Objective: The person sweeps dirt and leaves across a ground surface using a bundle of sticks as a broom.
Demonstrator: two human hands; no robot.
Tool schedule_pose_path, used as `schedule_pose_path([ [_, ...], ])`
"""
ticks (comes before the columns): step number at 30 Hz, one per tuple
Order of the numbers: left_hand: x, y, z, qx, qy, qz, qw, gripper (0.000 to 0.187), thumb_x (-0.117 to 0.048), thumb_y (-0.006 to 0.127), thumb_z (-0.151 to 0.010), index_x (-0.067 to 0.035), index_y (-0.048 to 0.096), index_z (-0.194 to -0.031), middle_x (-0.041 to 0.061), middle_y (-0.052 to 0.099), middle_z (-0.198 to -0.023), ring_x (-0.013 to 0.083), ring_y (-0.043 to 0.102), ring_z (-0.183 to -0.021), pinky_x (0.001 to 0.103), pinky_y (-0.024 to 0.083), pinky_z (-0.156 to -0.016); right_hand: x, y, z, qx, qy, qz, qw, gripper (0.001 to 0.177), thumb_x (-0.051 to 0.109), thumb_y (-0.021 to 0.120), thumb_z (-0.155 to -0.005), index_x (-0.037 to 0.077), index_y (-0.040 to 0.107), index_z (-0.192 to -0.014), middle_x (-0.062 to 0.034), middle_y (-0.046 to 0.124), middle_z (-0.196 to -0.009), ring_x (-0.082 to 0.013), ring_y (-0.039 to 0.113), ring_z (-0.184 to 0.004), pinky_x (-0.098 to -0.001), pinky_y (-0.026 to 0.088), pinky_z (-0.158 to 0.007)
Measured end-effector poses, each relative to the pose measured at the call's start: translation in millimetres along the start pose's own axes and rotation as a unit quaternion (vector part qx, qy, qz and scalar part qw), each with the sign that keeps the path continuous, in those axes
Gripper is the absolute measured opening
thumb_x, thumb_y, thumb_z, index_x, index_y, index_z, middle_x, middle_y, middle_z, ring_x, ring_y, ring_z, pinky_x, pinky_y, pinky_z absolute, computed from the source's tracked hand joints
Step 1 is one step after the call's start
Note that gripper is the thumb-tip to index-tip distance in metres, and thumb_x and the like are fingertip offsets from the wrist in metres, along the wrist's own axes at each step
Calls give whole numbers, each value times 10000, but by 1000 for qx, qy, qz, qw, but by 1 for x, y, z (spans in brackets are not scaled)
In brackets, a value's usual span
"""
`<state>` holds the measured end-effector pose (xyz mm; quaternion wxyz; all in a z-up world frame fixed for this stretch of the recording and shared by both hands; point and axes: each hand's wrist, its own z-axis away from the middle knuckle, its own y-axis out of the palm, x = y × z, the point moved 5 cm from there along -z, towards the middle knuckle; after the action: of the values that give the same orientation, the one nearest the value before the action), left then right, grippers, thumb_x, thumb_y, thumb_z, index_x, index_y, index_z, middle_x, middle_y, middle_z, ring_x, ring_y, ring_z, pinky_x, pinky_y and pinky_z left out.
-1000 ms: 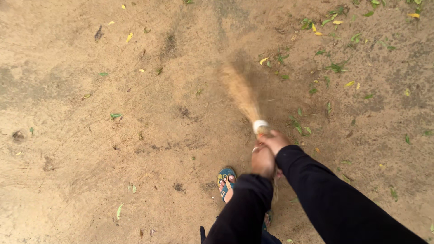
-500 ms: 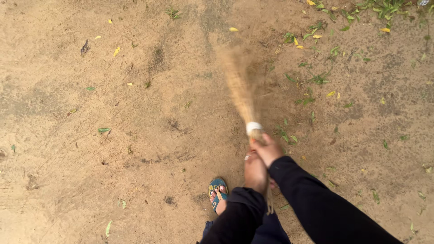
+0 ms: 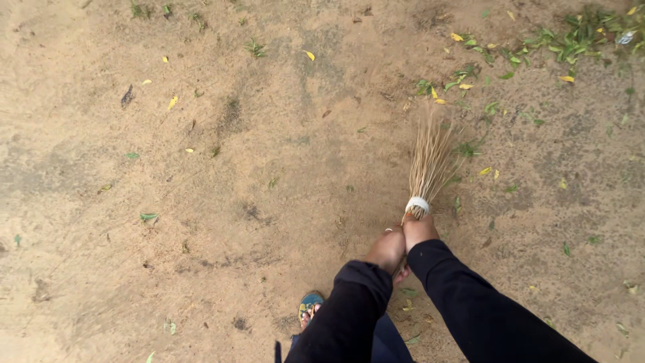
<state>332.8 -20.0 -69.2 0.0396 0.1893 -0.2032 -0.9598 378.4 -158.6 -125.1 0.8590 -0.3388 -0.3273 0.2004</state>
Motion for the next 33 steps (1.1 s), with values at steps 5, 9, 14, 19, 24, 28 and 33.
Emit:
schedule_pose_path([
  [5, -16, -24, 54, -123, 15, 89, 988, 697, -642, 231, -1045, -49, 591, -1117, 125, 513, -522, 223, 509, -365, 352, 416, -339, 90, 8, 60, 40, -94, 8, 995, 435, 375, 588, -963, 85, 585, -1287, -220, 723, -1118, -398, 698, -1029, -477, 534, -901],
  [9, -16, -46, 35, -227, 262, 199, 917, 520, -467, 321, -1048, -123, 563, -1355, 116, 661, -715, 208, 629, -511, 351, 506, -437, 124, 46, 65, 221, -115, -12, 968, 456, 328, 563, -923, 145, 553, -1341, -130, 759, -1091, -300, 770, -961, -413, 587, -879],
  [14, -9, -39, 8, -212, 23, 144, 966, 537, -400, 327, -1079, 40, 570, -1268, 209, 640, -688, 323, 633, -510, 460, 525, -440, 61, 87, -9, 291, -71, -92, 950, 451, 307, 615, -938, 6, 628, -1273, -170, 743, -1076, -301, 732, -940, -409, 582, -852],
  [19, -34, -16, -10, -69, -56, -4, 996, 580, -440, 298, -1083, 53, 604, -1082, 146, 608, -635, 239, 595, -444, 401, 459, -375, -3, 48, -45, 125, 61, -77, 987, 502, 357, 596, -981, -61, 605, -1258, -275, 721, -1081, -405, 717, -974, -461, 578, -861],
  [24, -30, -8, 7, -11, -4, -2, 1000, 673, -557, 217, -1102, 1, 587, -1029, 97, 547, -553, 191, 492, -362, 350, 392, -320, 38, 1, -1, -39, 2, 45, 998, 563, 428, 585, -1002, -43, 529, -1306, -323, 688, -1121, -463, 674, -1053, -490, 532, -923],
  [28, -21, -18, 35, -125, 64, 147, 979, 551, -468, 230, -1074, -64, 605, -1069, 85, 544, -537, 197, 512, -367, 351, 403, -331, 95, 12, 50, 119, -57, 54, 990, 513, 413, 512, -948, 117, 506, -1367, -224, 736, -1117, -426, 727, -1020, -491, 544, -913],
  [33, -11, -43, -6, -237, 84, 176, 952, 537, -402, 250, -1068, -21, 619, -985, 127, 578, -568, 246, 563, -411, 410, 451, -378, 99, 59, 8, 169, -129, 115, 970, 484, 407, 598, -929, 80, 579, -1285, -246, 715, -1128, -430, 685, -1068, -486, 524, -949],
])
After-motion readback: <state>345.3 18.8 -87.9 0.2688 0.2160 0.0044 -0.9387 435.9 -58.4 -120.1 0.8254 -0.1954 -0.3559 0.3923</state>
